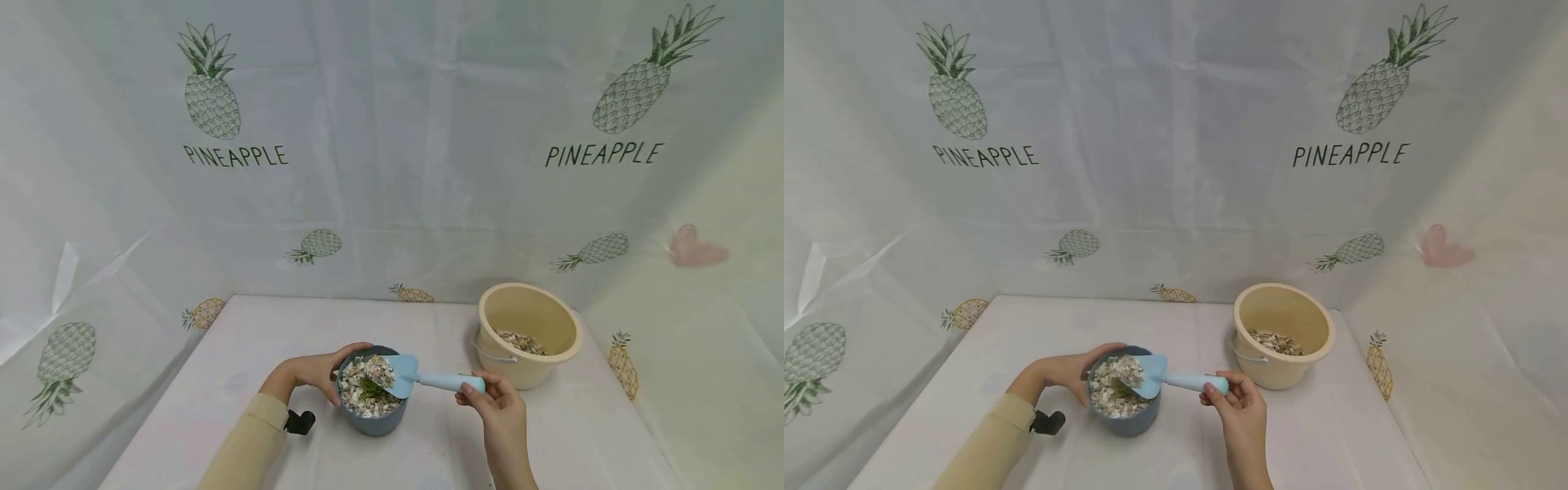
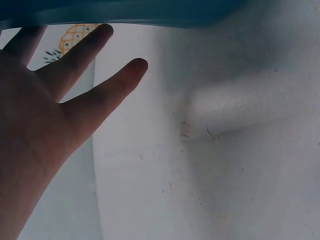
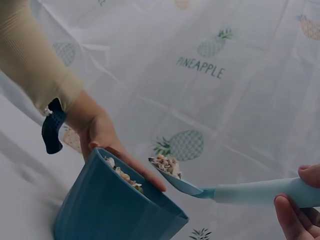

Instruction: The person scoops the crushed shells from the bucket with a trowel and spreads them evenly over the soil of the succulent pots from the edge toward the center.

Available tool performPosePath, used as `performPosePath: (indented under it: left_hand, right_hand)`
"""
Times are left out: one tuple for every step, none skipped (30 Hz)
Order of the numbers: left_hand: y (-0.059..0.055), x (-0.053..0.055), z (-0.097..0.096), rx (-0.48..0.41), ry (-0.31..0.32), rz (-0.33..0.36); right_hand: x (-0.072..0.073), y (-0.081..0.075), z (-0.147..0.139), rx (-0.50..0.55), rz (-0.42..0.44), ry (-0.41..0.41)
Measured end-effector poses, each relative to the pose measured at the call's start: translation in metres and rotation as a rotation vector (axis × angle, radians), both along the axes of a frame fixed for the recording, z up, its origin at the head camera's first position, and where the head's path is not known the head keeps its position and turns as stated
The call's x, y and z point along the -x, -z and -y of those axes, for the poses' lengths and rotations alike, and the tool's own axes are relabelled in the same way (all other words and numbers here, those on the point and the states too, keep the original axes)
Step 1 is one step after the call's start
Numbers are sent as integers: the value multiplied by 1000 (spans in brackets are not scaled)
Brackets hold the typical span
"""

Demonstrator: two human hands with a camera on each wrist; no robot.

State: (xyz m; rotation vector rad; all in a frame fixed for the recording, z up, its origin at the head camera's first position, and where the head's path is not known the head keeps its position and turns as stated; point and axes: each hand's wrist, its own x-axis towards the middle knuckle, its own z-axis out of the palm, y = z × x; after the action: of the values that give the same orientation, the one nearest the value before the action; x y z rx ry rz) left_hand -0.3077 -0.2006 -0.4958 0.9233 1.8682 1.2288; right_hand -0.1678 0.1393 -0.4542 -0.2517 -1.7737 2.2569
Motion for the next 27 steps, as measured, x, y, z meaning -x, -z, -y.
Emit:
performPosePath:
  left_hand:
    - [0, 1, 0, 0, -1, 2]
    - [0, 1, 1, -2, -5, 6]
    - [0, 1, 1, -3, -11, 4]
    - [1, 1, 1, -1, -19, -1]
    - [1, 0, 2, 0, -29, -4]
    - [1, -1, 2, 3, -41, -2]
    - [1, -2, 2, 5, -54, 2]
    - [2, -4, 2, 3, -65, 9]
    - [3, -6, 2, 7, -79, 11]
    - [3, -8, 2, 12, -92, 9]
    - [4, -9, 2, 12, -107, 8]
    - [5, -11, 1, 10, -117, 4]
    - [5, -13, 1, 5, -127, 1]
    - [6, -15, 1, 0, -136, -2]
    - [7, -17, 1, -4, -145, -10]
    - [8, -19, 0, -12, -151, -15]
    - [9, -21, 0, -22, -158, -15]
    - [9, -23, -1, -32, -165, -18]
    - [10, -25, -2, -42, -175, -17]
    - [11, -27, -3, -51, -187, -20]
    - [11, -29, -4, -57, -199, -22]
    - [12, -31, -5, -61, -214, -24]
    - [13, -34, -6, -68, -228, -28]
    - [14, -36, -7, -71, -244, -31]
    - [15, -38, -8, -71, -260, -27]
    - [17, -41, -10, -71, -277, -25]
    - [18, -44, -12, -75, -292, -24]
  right_hand:
    - [0, 0, 0, -2, -4, 0]
    - [0, 1, 0, -3, -6, -1]
    - [0, 1, -1, -7, -7, -5]
    - [0, 1, -1, -11, -8, -8]
    - [0, 1, -1, -12, -4, -8]
    - [0, 1, -1, -18, -1, -11]
    - [0, 2, -2, -24, 2, -13]
    - [0, 2, -3, -27, 4, -13]
    - [0, 3, -4, -30, 3, -12]
    - [0, 3, -5, -32, 3, -9]
    - [0, 3, -7, -34, 2, -4]
    - [1, 3, -8, -36, 0, 2]
    - [1, 3, -9, -34, -3, 8]
    - [1, 3, -10, -31, -6, 13]
    - [1, 3, -11, -30, -8, 19]
    - [0, 3, -12, -30, -7, 25]
    - [1, 3, -13, -28, -7, 31]
    - [1, 3, -13, -26, -6, 36]
    - [0, 3, -14, -23, -7, 39]
    - [0, 3, -15, -21, -7, 41]
    - [0, 4, -15, -21, -7, 44]
    - [0, 4, -16, -22, -7, 46]
    - [-1, 4, -17, -24, -5, 45]
    - [-1, 5, -18, -28, -4, 47]
    - [-2, 5, -19, -31, -1, 49]
    - [-2, 6, -20, -34, 4, 53]
    - [-3, 6, -21, -36, 9, 58]
